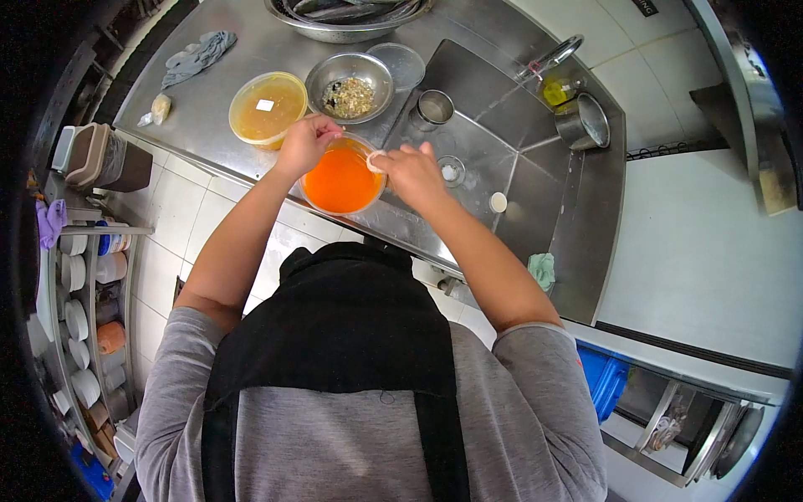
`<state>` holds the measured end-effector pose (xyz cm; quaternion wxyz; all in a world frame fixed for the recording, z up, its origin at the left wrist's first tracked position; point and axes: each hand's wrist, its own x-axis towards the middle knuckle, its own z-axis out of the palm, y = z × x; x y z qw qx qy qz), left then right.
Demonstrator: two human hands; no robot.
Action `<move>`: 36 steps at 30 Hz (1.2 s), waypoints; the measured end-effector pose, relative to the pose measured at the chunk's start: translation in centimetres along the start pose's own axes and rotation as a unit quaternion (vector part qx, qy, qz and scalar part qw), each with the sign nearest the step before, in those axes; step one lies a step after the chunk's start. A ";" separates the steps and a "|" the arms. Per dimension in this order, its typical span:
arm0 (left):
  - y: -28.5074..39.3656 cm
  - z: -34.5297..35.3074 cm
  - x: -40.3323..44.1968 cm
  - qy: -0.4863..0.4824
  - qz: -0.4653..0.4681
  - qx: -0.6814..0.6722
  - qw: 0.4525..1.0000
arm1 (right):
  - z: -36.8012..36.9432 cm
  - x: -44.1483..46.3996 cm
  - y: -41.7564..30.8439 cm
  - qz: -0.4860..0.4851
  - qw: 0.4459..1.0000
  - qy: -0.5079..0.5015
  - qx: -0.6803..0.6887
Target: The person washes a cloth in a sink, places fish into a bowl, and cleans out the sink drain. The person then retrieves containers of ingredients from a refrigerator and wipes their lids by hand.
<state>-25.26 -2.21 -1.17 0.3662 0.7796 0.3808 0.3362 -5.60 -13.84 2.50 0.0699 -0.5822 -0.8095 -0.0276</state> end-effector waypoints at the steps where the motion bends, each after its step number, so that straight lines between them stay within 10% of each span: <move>1: 0.2 0.0 -0.1 0.014 -0.016 -0.010 1.000 | -0.1 -0.7 -0.4 0.016 1.000 0.003 -0.001; 13: 0.7 1.6 -1.3 0.135 -0.044 0.039 0.989 | -3.0 -2.7 -6.4 0.212 0.950 -0.200 0.111; 16: 0.2 1.4 -1.4 0.161 -0.075 0.035 0.983 | -0.7 -3.7 -3.7 0.266 0.738 -0.138 0.605; 23: 2.9 0.2 -2.0 0.181 -0.008 0.069 0.981 | -4.3 -5.5 -3.1 0.307 0.519 -0.095 0.792; 26: 4.0 -0.2 -2.6 0.150 0.105 0.070 0.981 | -5.2 -5.8 -2.9 0.286 0.488 -0.060 0.823; 29: 5.4 0.4 -3.6 -0.070 0.026 -0.146 0.986 | -6.1 -6.2 -2.7 0.251 0.449 -0.019 0.857; 31: 7.5 0.2 -4.3 -0.239 -0.104 -0.360 0.896 | -5.6 -7.0 -2.0 0.234 0.435 0.000 0.870; 36: 9.5 2.2 -6.4 -0.316 -0.175 -0.372 0.855 | -5.8 -8.8 -1.4 0.252 0.412 0.053 0.874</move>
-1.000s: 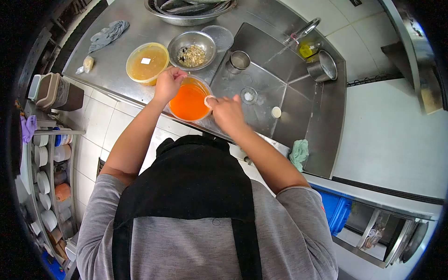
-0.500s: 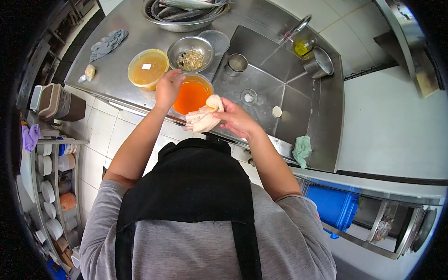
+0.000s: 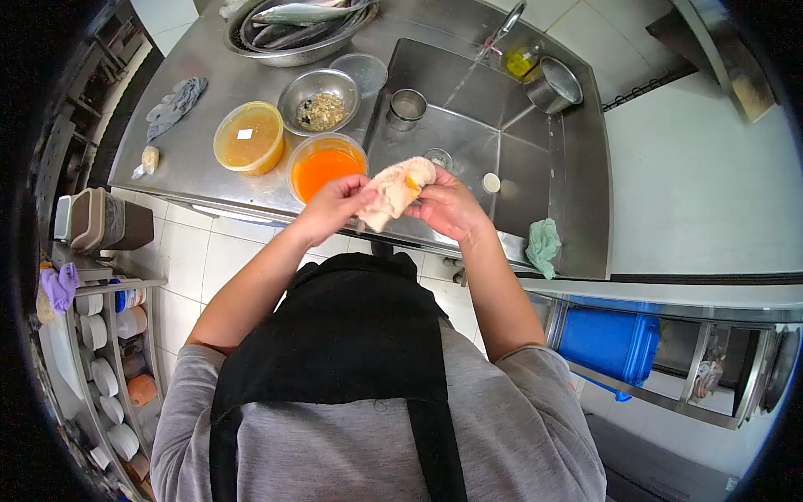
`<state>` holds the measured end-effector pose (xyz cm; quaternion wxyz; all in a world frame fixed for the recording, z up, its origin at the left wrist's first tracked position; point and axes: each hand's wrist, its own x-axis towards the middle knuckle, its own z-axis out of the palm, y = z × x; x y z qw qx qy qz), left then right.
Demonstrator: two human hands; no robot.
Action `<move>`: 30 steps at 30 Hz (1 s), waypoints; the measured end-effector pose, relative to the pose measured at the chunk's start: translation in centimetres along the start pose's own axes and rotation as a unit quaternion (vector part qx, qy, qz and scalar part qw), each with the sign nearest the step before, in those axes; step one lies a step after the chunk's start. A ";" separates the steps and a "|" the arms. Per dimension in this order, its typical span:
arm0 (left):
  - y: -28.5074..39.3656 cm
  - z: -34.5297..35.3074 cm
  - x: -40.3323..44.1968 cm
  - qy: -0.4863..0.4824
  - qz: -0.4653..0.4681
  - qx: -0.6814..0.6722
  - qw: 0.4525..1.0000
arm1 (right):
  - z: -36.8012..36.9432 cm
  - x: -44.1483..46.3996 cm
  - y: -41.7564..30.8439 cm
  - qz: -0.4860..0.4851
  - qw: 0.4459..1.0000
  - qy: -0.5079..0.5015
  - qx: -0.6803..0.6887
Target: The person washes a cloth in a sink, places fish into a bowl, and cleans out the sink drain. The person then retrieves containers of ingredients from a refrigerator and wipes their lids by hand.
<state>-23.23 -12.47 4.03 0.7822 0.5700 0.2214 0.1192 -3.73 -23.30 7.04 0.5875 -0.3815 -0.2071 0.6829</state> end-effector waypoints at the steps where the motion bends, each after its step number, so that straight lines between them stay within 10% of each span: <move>1: -0.3 0.7 0.2 -0.002 -0.001 -0.001 1.000 | -0.7 -0.3 0.3 -0.006 1.000 -0.001 0.016; 19: -0.1 7.1 5.6 0.029 -0.050 -0.241 0.969 | -8.6 -3.3 -3.6 -0.006 0.997 0.073 -0.008; 21: 0.6 8.1 6.0 0.036 -0.027 -0.106 0.993 | -8.7 -3.2 -4.4 0.026 0.997 0.035 0.070; 23: 0.7 9.1 6.1 0.020 0.131 0.348 0.928 | -8.9 -2.6 -3.9 0.033 0.998 0.019 0.054; 30: 1.1 10.0 6.4 0.060 0.242 0.490 0.835 | -13.4 0.7 -1.0 0.060 0.984 0.157 0.064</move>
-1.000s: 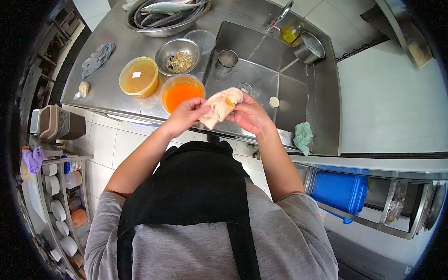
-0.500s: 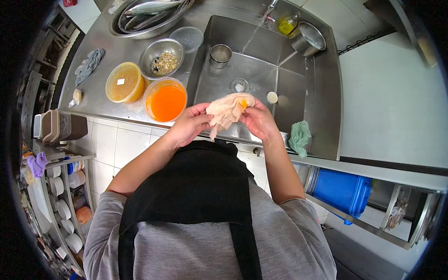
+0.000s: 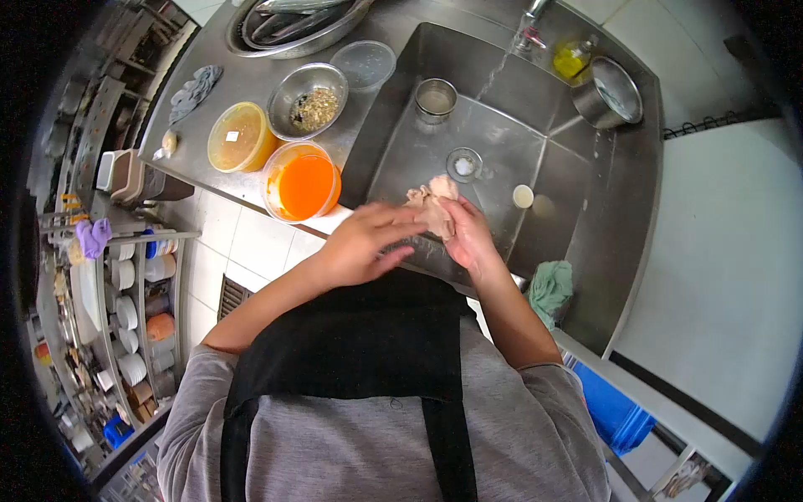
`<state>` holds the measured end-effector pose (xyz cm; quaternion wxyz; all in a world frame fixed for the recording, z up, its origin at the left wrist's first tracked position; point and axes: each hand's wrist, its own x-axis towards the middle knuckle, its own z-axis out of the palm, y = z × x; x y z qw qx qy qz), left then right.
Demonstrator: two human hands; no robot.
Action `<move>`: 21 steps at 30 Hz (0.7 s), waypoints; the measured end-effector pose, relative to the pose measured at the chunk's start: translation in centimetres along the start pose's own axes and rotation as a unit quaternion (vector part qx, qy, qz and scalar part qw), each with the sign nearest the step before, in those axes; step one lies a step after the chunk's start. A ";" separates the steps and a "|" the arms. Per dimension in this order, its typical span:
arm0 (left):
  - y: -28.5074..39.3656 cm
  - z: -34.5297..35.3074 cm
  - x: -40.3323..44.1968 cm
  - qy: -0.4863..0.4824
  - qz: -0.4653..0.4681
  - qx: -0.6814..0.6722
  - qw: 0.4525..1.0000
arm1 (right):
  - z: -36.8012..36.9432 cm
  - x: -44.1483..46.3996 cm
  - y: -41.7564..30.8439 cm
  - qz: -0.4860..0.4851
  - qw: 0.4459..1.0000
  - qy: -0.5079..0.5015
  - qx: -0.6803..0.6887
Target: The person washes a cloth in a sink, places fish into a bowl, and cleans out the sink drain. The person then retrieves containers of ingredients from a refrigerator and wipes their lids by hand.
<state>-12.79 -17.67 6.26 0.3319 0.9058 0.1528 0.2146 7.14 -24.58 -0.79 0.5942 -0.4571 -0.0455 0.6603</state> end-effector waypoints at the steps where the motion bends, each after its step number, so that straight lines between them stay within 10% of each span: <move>1: -0.2 -0.9 -0.2 0.049 -0.012 0.043 0.998 | -0.8 0.6 0.1 0.006 1.000 -0.007 0.001; 6: -7.4 -2.9 -6.6 0.448 -0.359 0.095 0.813 | -2.7 2.2 -1.3 0.039 0.998 -0.007 0.038; 12: -13.0 -5.0 -10.4 0.366 -0.429 -0.394 0.726 | -0.6 4.7 -0.2 -0.028 0.995 -0.089 0.032; 21: -13.8 -4.4 -10.4 0.282 -0.364 -0.430 0.777 | 11.9 12.7 7.1 -0.116 0.971 -0.177 -0.114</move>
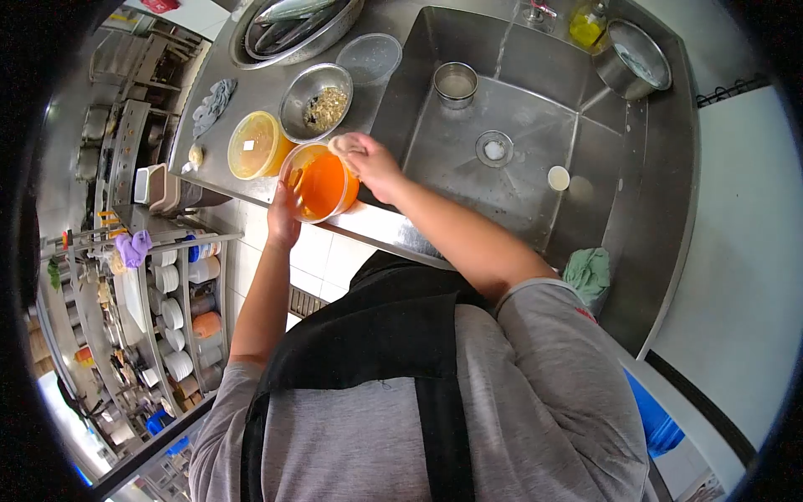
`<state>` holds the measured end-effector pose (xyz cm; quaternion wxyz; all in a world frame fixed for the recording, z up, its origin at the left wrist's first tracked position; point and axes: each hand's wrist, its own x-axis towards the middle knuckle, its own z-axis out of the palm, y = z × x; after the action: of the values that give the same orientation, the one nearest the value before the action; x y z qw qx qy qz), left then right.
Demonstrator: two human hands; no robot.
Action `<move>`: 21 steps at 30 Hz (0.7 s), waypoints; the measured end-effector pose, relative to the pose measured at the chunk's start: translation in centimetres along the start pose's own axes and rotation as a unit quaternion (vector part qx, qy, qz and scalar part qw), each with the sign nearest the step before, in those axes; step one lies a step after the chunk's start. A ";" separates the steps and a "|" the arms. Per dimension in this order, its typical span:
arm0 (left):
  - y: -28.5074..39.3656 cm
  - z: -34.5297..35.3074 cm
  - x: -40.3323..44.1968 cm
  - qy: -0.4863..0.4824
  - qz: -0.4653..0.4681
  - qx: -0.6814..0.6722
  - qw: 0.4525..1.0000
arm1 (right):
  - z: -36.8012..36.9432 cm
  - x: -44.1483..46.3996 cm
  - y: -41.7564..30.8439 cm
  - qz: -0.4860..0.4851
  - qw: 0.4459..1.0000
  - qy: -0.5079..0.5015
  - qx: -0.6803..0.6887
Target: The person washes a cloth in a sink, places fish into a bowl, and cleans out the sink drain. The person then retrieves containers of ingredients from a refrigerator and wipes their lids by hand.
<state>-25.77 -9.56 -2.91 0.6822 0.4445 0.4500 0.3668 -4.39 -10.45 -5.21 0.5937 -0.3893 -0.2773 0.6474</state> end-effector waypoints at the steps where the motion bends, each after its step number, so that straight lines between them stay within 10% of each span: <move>1: -0.3 0.1 0.0 0.022 0.023 -0.013 0.999 | 0.7 -0.5 0.2 -0.011 1.000 0.015 -0.004; 10: -2.9 3.7 -1.4 0.201 0.153 -0.102 0.962 | 4.2 -7.1 3.2 -0.041 0.991 0.118 -0.041; 15: -1.8 7.4 -5.4 0.238 -0.007 -0.162 0.958 | 5.4 -7.7 3.8 0.009 0.993 0.093 -0.073; 19: -3.1 1.1 -1.4 0.344 0.068 0.075 0.933 | 5.2 -5.4 1.7 -0.043 0.986 0.134 -0.092; 21: 0.3 -0.7 0.8 0.135 0.114 -0.060 0.982 | 4.3 -3.5 1.8 -0.043 0.976 0.161 -0.141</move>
<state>-26.21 -8.56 -2.96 0.5937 0.3978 0.4617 0.5255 -8.99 -13.74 -3.76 0.5971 -0.5558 -0.2834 0.5043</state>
